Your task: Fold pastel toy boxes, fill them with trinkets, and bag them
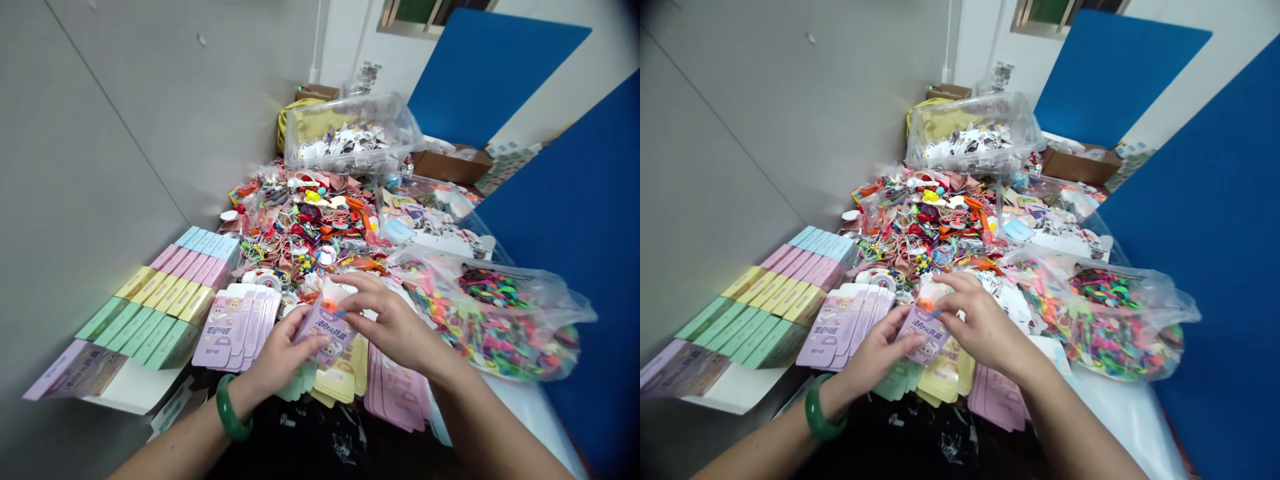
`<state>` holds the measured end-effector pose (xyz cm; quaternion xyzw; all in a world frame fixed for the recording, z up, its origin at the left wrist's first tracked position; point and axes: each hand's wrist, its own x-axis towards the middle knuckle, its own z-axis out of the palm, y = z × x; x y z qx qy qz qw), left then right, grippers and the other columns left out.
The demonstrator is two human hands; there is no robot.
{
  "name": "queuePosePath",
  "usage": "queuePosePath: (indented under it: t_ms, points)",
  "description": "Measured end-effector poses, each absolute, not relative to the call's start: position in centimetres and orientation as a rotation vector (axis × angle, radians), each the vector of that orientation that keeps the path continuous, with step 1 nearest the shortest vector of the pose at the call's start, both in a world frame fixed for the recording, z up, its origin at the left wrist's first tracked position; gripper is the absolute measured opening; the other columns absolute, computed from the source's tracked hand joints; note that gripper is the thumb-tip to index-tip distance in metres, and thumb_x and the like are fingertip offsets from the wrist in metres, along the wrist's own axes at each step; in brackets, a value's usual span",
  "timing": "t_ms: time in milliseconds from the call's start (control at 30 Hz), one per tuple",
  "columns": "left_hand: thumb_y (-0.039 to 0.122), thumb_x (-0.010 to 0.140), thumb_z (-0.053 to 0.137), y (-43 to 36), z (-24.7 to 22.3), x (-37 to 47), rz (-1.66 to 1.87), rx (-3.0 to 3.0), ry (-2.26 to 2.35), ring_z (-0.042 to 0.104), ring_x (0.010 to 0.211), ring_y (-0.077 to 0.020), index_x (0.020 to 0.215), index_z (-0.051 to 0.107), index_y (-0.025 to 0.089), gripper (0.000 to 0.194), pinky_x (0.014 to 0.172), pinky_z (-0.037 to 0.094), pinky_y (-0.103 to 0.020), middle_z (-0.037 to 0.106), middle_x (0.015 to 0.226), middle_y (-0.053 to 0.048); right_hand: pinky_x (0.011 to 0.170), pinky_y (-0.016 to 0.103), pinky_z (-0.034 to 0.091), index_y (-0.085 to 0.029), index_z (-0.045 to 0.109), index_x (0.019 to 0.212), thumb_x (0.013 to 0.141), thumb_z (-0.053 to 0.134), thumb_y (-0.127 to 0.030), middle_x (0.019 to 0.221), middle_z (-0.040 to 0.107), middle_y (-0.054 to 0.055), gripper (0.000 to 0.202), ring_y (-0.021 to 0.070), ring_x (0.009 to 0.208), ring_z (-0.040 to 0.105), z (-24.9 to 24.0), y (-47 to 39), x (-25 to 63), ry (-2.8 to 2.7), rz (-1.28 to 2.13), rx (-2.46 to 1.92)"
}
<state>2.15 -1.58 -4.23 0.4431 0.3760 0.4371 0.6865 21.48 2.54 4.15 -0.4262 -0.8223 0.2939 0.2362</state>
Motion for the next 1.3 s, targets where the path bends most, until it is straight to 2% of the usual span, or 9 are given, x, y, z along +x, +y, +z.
queuePosePath:
  t_ms: [167,300,400,533,700,833,1100,1167,1300]
  points:
    - [0.028,0.079,0.07,-1.5,-4.2,1.6,0.963,1.0,0.844,0.059,0.106,-0.023,0.115,0.056,0.022,0.04,0.088,0.047,-0.033,0.064,0.114,-0.005,0.105,0.044,0.035,-0.026,0.074,0.093,0.086,0.058,-0.021,0.137,0.052,0.005,0.018,0.0243,0.129,0.044,5.1,3.0,21.6,-2.339,0.97,-1.147]
    - [0.028,0.079,0.07,-1.8,-4.2,1.3,0.928,0.998,0.844,0.061,0.098,-0.021,0.111,0.057,0.022,0.035,0.083,0.049,-0.032,0.066,0.105,-0.003,0.102,0.042,0.039,-0.029,0.074,0.096,0.086,0.058,-0.025,0.129,0.058,0.005,0.02,0.0248,0.123,0.05,5.5,3.5,21.8,-2.38,1.156,-1.088]
    - [0.028,0.079,0.07,-2.2,-4.2,0.7,0.899,0.985,0.829,0.062,0.096,-0.0204,0.108,0.058,0.023,0.032,0.083,0.049,-0.032,0.066,0.104,-0.002,0.087,0.036,0.048,-0.026,0.074,0.088,0.084,0.061,-0.035,0.107,0.068,0.006,0.017,0.0229,0.101,0.062,4.7,5.1,22.8,-2.097,1.17,-1.138]
    - [0.027,0.079,0.07,-2.9,-4.2,-0.5,0.853,0.989,0.856,0.062,0.099,-0.0211,0.108,0.058,0.023,0.032,0.084,0.049,-0.031,0.067,0.106,-0.003,0.061,0.028,0.046,-0.019,0.068,0.078,0.083,0.059,-0.035,0.074,0.068,0.004,0.02,0.0176,0.068,0.061,1.6,8.3,23.2,-1.938,0.758,-1.567]
    - [0.027,0.077,0.071,-3.7,-4.3,-1.0,0.799,1.035,0.86,0.061,0.098,-0.02,0.107,0.06,0.023,0.032,0.087,0.046,-0.03,0.065,0.103,-0.001,0.072,0.029,0.043,-0.016,0.067,0.084,0.085,0.047,-0.016,0.089,0.067,0.01,0.02,0.0205,0.082,0.061,-2.6,10.1,20.2,-2.331,0.388,-1.688]
    - [0.028,0.077,0.072,-3.9,-4.3,-0.8,0.789,1.07,0.864,0.06,0.096,-0.0201,0.108,0.059,0.022,0.034,0.085,0.046,-0.029,0.065,0.102,-0.002,0.078,0.03,0.042,-0.016,0.066,0.095,0.082,0.055,-0.022,0.098,0.065,0.012,0.018,0.0237,0.092,0.059,-4.0,10.0,18.1,-2.501,0.366,-1.597]
    - [0.026,0.074,0.073,-3.9,-4.4,0.2,0.728,1.062,0.817,0.06,0.092,-0.0206,0.107,0.059,0.019,0.036,0.082,0.045,-0.029,0.065,0.1,-0.003,0.093,0.036,0.038,-0.02,0.057,0.122,0.082,0.057,-0.026,0.12,0.056,0.012,0.04,0.0263,0.11,0.049,-4.5,10.8,15.7,-2.552,0.425,-1.442]
    - [0.025,0.073,0.074,-3.9,-4.2,0.5,0.705,1.093,0.825,0.06,0.087,-0.0187,0.105,0.06,0.018,0.035,0.077,0.045,-0.027,0.064,0.095,-0.002,0.096,0.036,0.036,-0.022,0.06,0.118,0.08,0.059,-0.022,0.119,0.058,0.01,0.038,0.0254,0.112,0.048,-5.1,11.2,14.8,-2.492,0.596,-1.373]
    - [0.026,0.073,0.074,-3.9,-3.7,0.3,0.723,1.134,0.865,0.058,0.082,-0.0172,0.102,0.061,0.018,0.033,0.074,0.045,-0.025,0.064,0.091,-0.001,0.09,0.036,0.041,-0.017,0.065,0.082,0.082,0.052,-0.02,0.094,0.066,0.009,0.014,0.0216,0.096,0.056,-5.9,12.7,14.2,-2.247,0.844,-1.353]
